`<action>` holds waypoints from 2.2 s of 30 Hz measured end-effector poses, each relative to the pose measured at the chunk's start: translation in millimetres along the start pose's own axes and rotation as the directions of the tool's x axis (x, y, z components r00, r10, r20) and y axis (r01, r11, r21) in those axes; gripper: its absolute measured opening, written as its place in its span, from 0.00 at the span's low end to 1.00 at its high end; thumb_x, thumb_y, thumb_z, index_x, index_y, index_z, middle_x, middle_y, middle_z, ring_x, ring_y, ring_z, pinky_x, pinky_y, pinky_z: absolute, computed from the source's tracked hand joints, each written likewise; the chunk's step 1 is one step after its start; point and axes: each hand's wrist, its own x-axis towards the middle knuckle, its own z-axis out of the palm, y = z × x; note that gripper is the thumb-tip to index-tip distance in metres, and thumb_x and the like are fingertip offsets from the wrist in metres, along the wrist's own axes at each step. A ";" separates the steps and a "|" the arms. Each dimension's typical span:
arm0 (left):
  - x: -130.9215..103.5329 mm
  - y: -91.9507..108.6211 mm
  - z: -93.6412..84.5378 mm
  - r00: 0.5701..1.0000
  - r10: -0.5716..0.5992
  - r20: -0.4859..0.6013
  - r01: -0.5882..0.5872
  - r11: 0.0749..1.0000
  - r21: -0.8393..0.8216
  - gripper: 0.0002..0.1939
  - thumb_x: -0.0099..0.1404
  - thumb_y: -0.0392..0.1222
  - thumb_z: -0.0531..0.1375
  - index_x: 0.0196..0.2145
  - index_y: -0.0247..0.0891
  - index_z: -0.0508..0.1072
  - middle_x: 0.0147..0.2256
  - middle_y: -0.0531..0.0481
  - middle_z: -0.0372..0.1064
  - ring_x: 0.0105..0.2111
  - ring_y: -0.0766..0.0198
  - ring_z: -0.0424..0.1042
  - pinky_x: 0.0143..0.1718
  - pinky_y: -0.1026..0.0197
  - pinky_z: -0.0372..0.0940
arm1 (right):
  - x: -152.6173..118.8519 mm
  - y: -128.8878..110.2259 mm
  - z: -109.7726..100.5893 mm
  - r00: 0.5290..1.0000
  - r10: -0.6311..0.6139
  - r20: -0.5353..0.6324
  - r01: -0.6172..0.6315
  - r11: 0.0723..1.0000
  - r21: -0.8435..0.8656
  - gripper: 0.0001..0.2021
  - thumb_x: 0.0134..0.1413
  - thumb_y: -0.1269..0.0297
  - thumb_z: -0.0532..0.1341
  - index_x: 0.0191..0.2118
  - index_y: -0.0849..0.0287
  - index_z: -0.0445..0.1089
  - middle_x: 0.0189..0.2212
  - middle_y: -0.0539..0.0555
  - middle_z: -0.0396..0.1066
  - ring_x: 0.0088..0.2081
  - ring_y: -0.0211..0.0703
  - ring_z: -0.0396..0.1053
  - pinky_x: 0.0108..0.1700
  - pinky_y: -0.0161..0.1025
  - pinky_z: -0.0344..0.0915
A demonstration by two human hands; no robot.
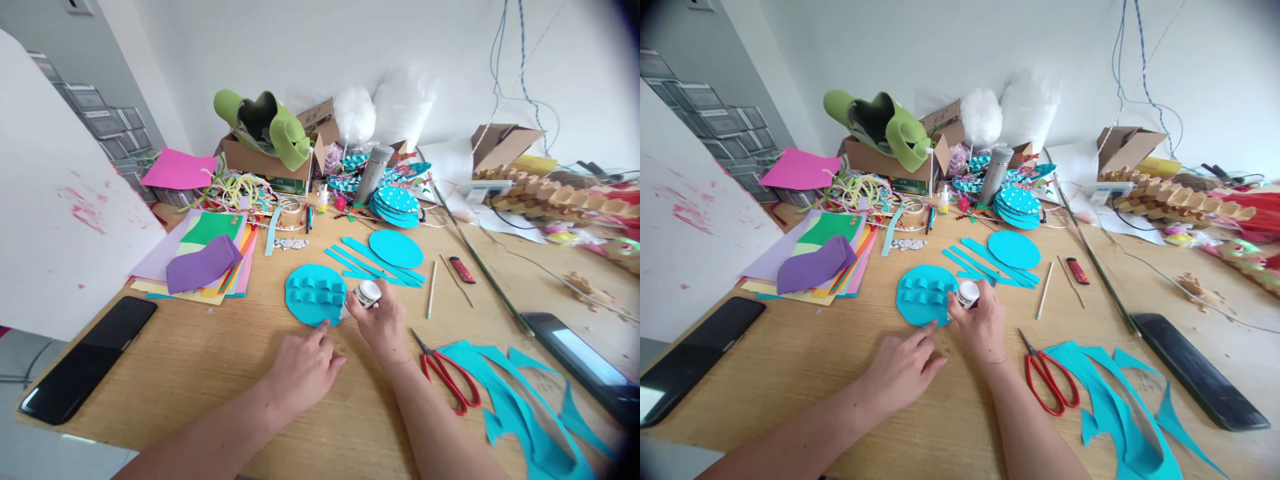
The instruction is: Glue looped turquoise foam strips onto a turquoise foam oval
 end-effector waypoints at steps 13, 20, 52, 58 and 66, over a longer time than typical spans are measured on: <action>0.2 -0.1 0.7 1.000 -0.001 -0.003 0.001 1.000 -0.005 0.13 0.68 0.47 0.55 0.36 0.37 0.75 0.57 0.44 0.65 0.33 0.56 0.77 0.29 0.55 0.71 | -0.5 -2.3 1.4 1.000 0.008 -0.008 -0.008 1.000 -0.015 0.16 0.48 0.49 0.61 0.27 0.55 0.59 0.19 0.45 0.60 0.20 0.36 0.55 0.24 0.34 0.53; 0.3 -0.1 0.0 1.000 0.001 -0.004 -0.001 1.000 -0.010 0.13 0.68 0.47 0.55 0.37 0.36 0.75 0.56 0.44 0.66 0.33 0.56 0.77 0.29 0.56 0.71 | -0.2 -0.8 0.7 1.000 0.010 -0.015 -0.010 1.000 -0.020 0.15 0.48 0.50 0.61 0.26 0.55 0.58 0.20 0.45 0.60 0.21 0.35 0.55 0.25 0.34 0.53; -0.4 0.1 -0.4 1.000 0.001 0.017 -0.001 1.000 0.004 0.14 0.68 0.48 0.54 0.37 0.37 0.75 0.57 0.45 0.64 0.33 0.56 0.77 0.29 0.55 0.71 | 0.2 2.7 3.7 0.999 0.037 -0.037 -0.038 0.999 -0.016 0.16 0.47 0.50 0.61 0.25 0.55 0.57 0.20 0.44 0.57 0.22 0.36 0.55 0.26 0.34 0.52; -0.7 -0.1 0.1 1.000 0.005 0.008 -0.005 1.000 0.004 0.14 0.68 0.48 0.54 0.37 0.37 0.74 0.58 0.46 0.64 0.32 0.56 0.77 0.29 0.54 0.70 | 4.0 -4.2 -1.5 0.985 0.162 -0.050 -0.154 0.977 0.145 0.15 0.48 0.52 0.62 0.26 0.56 0.58 0.19 0.44 0.60 0.22 0.35 0.57 0.25 0.34 0.54; -5.0 6.3 -6.8 0.999 -0.049 0.018 0.048 0.998 0.047 0.16 0.69 0.48 0.52 0.36 0.35 0.74 0.57 0.39 0.64 0.32 0.54 0.77 0.29 0.54 0.70 | 7.6 -13.6 3.3 0.900 0.436 -0.007 -0.372 0.775 0.511 0.17 0.50 0.48 0.62 0.28 0.57 0.61 0.20 0.44 0.61 0.20 0.35 0.58 0.22 0.33 0.57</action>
